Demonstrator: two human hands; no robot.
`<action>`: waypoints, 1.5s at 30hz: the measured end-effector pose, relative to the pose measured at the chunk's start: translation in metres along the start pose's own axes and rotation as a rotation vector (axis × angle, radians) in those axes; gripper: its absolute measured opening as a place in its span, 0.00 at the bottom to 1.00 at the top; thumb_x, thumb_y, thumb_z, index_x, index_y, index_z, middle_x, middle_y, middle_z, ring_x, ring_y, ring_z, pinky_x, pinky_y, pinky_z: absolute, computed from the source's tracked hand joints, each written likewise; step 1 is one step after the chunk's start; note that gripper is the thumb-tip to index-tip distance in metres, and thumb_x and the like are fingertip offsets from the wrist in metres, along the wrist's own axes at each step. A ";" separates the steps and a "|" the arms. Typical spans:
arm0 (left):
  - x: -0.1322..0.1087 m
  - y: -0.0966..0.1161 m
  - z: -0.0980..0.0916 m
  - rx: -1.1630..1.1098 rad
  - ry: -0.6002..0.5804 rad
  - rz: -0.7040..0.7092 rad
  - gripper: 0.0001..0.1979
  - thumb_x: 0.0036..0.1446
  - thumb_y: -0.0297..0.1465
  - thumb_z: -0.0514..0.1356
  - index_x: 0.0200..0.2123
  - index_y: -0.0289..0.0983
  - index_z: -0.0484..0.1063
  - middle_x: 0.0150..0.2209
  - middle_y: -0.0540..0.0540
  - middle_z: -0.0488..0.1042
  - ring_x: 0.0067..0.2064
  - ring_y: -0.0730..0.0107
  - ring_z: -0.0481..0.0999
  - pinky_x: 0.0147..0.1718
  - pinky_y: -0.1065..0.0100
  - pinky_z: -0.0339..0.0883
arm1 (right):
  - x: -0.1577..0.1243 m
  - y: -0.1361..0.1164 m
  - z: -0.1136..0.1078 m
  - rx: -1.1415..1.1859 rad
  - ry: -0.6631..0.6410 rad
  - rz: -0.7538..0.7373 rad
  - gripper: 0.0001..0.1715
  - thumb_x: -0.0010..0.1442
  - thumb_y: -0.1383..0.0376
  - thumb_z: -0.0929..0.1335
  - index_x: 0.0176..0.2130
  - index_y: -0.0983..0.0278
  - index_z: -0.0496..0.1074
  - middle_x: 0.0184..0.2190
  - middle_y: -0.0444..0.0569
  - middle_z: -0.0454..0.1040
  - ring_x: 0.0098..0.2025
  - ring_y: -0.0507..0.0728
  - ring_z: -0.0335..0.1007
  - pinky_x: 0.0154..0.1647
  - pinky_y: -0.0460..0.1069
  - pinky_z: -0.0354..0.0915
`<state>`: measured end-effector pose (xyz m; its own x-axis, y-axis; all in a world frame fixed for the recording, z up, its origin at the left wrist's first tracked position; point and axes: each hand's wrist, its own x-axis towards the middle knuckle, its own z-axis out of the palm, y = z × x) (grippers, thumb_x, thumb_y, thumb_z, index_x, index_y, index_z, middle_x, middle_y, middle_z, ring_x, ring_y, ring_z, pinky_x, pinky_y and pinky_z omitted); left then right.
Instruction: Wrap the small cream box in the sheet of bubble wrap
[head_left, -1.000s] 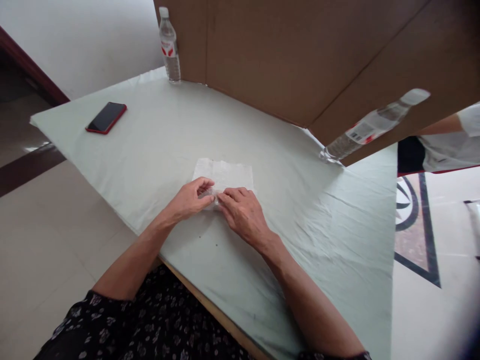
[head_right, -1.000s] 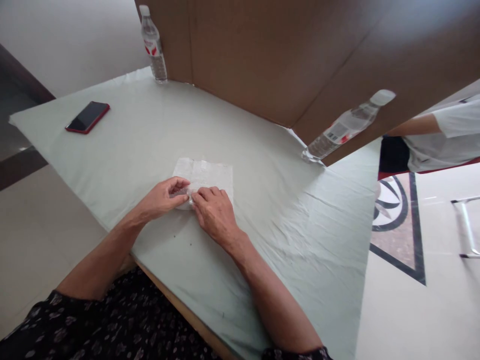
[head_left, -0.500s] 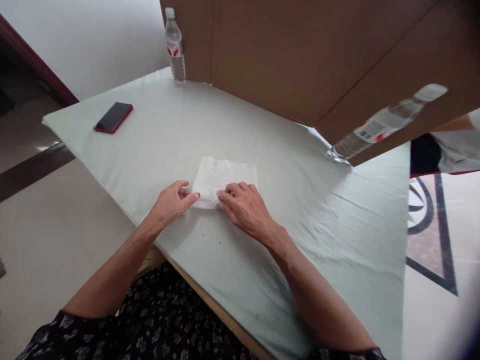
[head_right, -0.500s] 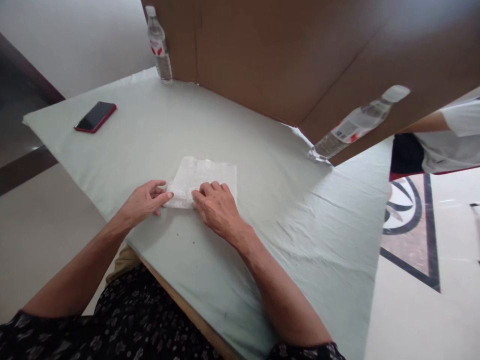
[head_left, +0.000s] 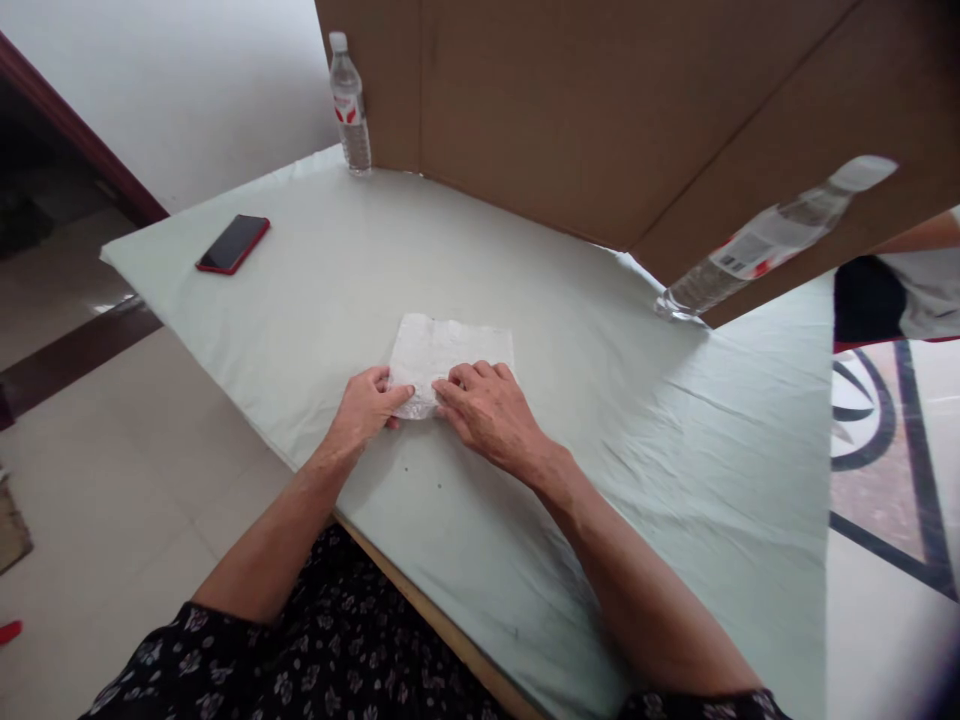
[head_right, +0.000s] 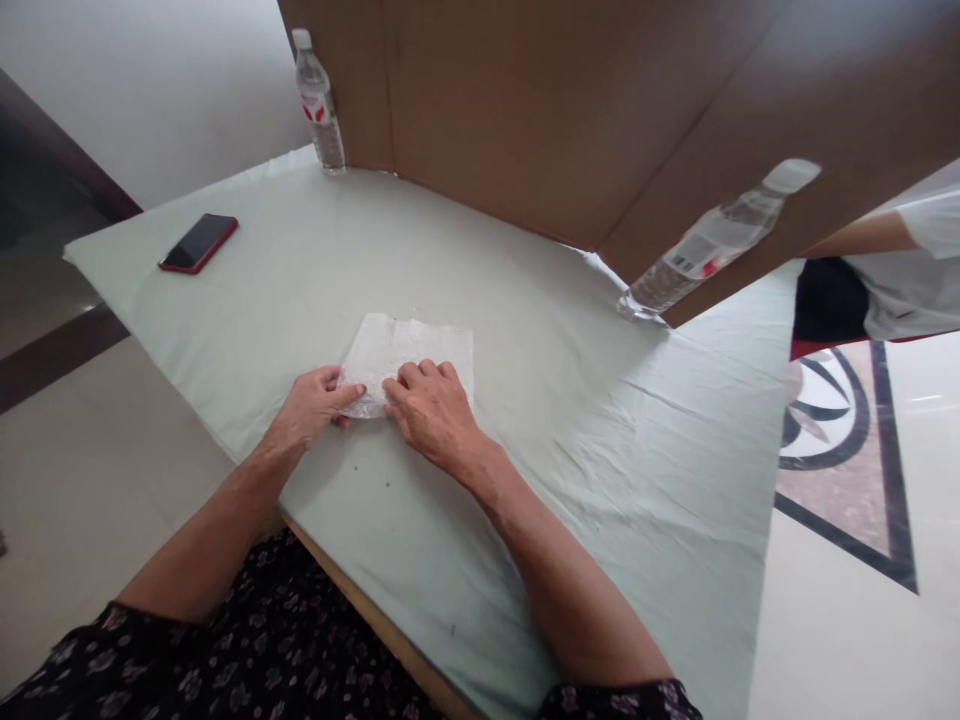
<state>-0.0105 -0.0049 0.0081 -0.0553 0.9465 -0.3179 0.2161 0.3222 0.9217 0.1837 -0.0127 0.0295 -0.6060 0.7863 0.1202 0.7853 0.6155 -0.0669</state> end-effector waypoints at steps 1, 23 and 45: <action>0.000 0.000 0.000 0.022 -0.011 -0.010 0.17 0.44 0.38 0.63 0.36 0.32 0.74 0.27 0.48 0.74 0.24 0.73 0.69 0.18 0.73 0.61 | 0.000 0.000 0.000 0.004 0.004 -0.001 0.09 0.68 0.64 0.66 0.46 0.63 0.74 0.44 0.53 0.76 0.41 0.59 0.61 0.42 0.54 0.48; 0.008 0.005 0.023 0.206 0.154 0.152 0.06 0.47 0.34 0.57 0.27 0.38 0.66 0.22 0.54 0.65 0.24 0.74 0.65 0.23 0.73 0.60 | 0.005 -0.003 -0.004 -0.035 -0.012 0.004 0.08 0.67 0.65 0.66 0.43 0.63 0.75 0.42 0.52 0.78 0.42 0.60 0.66 0.41 0.54 0.47; -0.008 0.027 0.031 0.551 -0.145 0.432 0.08 0.54 0.30 0.56 0.30 0.36 0.75 0.29 0.48 0.71 0.33 0.67 0.71 0.36 0.66 0.67 | -0.020 0.019 -0.017 0.365 0.212 0.070 0.18 0.62 0.71 0.63 0.50 0.62 0.73 0.45 0.52 0.81 0.48 0.60 0.75 0.54 0.57 0.60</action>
<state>0.0264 -0.0049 0.0283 0.2682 0.9633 -0.0113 0.6526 -0.1730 0.7377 0.2134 -0.0177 0.0428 -0.4835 0.8219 0.3013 0.7043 0.5697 -0.4237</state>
